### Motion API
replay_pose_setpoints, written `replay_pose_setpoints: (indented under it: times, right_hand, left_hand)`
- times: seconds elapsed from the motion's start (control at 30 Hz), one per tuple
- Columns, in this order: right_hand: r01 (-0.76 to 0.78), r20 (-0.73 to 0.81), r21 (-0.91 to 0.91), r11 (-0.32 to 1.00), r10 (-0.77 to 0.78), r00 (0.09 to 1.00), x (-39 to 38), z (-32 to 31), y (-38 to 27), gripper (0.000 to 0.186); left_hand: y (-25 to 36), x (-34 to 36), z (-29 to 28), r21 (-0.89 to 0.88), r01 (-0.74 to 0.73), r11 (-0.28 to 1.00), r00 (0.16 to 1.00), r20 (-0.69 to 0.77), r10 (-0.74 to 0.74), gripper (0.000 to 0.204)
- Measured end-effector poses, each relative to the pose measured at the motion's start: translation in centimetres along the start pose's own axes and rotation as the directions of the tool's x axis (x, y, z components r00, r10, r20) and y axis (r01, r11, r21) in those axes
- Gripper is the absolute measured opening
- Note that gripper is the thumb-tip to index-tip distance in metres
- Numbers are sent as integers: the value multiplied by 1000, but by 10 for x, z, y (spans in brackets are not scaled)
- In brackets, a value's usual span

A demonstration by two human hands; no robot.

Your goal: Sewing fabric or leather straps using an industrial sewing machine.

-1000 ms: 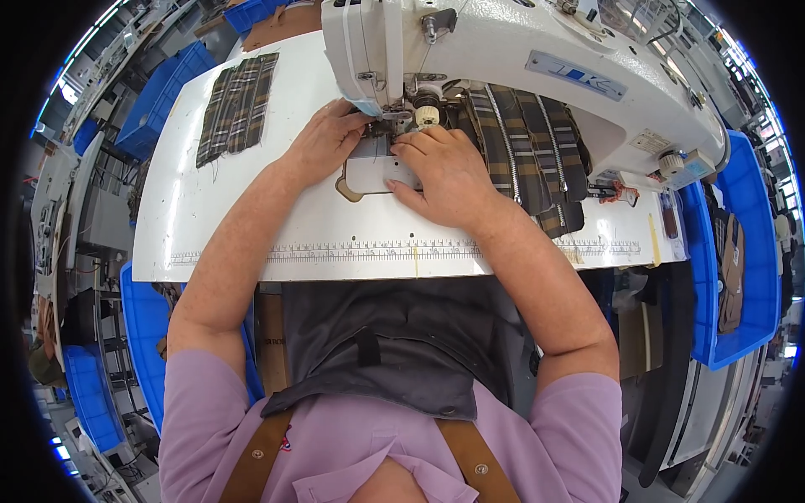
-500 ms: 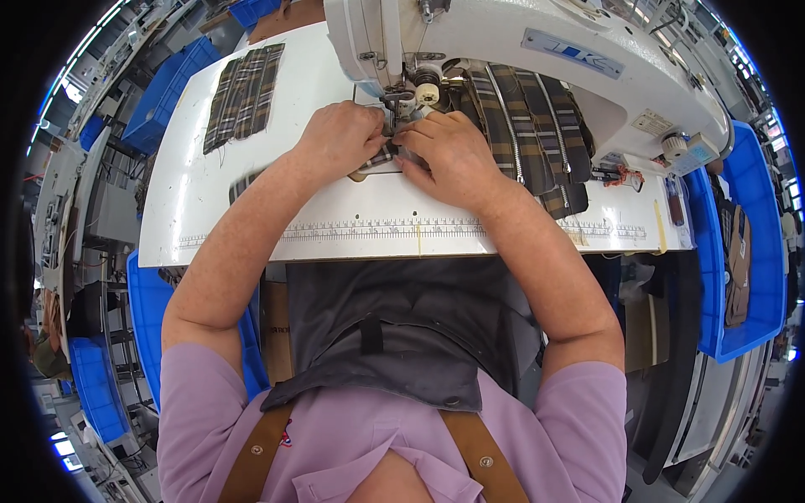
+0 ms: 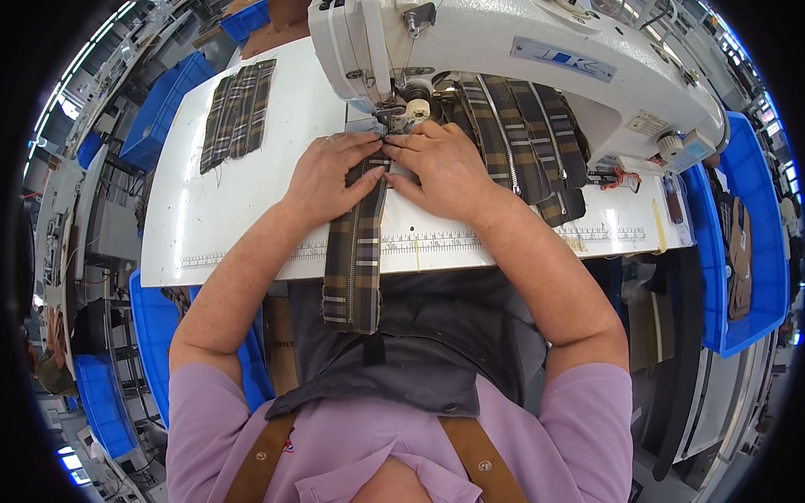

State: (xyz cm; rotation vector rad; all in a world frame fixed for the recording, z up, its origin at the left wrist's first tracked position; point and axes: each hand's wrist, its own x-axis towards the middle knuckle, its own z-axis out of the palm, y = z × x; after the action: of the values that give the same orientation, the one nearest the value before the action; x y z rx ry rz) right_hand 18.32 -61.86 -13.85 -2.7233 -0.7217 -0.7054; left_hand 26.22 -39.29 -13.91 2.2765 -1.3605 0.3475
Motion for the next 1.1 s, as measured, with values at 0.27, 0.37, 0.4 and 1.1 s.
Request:
replay_pose_setpoints:
  times: [0.27, 0.37, 0.4, 1.1]
  right_hand:
    - [-30, 2, -7, 1000, 30, 1000, 4, -4, -2, 40]
    - [-22, -43, -19, 1000, 21, 999, 5, 0, 2, 35]
    - [-21, -46, -20, 1000, 20, 999, 6, 1, 2, 35]
    - [-36, 22, 12, 999, 36, 999, 5, -7, -6, 42]
  left_hand:
    - [2, 5, 9, 111, 32, 993, 999, -16, -31, 44]
    - [3, 10, 13, 96, 56, 994, 998, -42, -52, 44]
    - [3, 10, 12, 99, 54, 994, 998, -43, -50, 44]
    - [5, 6, 9, 80, 71, 994, 997, 19, -72, 66]
